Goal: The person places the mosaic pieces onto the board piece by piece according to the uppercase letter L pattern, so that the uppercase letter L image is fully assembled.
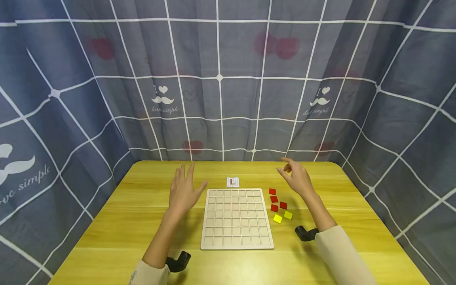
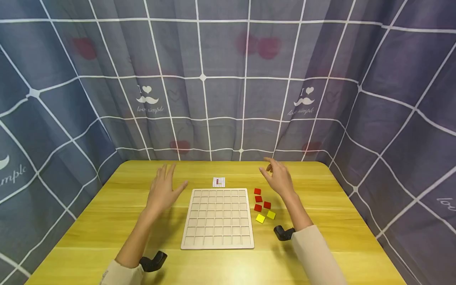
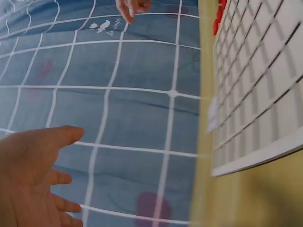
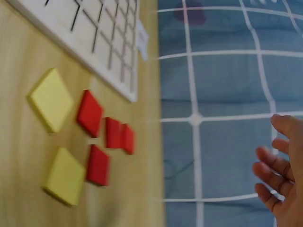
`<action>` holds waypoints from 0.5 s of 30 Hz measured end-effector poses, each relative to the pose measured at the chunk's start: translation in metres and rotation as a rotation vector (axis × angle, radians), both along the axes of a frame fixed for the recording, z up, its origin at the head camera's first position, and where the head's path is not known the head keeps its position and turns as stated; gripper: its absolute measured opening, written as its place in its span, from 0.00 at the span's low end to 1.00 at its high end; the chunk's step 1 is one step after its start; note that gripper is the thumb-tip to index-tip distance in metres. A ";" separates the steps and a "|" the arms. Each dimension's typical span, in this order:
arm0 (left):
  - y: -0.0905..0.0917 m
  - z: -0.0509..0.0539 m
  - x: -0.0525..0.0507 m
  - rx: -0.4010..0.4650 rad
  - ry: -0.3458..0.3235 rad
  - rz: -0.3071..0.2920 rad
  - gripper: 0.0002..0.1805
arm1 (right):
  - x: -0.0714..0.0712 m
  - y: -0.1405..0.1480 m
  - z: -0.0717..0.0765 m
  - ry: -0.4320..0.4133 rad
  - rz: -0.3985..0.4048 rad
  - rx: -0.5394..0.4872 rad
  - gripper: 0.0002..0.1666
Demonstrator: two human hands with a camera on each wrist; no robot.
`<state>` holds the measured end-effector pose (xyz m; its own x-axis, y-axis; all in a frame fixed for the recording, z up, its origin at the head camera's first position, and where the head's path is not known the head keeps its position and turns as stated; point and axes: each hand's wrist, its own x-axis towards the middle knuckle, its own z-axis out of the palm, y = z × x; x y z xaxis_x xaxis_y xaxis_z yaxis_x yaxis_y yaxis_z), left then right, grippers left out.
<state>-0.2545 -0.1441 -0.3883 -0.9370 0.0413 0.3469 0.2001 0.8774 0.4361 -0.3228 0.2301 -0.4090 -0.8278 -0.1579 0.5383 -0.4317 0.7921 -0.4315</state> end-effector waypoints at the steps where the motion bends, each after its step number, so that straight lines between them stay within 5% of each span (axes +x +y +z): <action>1: 0.001 -0.005 0.001 0.032 -0.008 -0.006 0.43 | -0.004 0.001 -0.005 -0.019 0.000 -0.015 0.27; 15: 0.000 -0.102 0.010 0.329 -0.152 -0.155 0.37 | -0.025 0.009 -0.075 -0.393 0.070 -0.148 0.23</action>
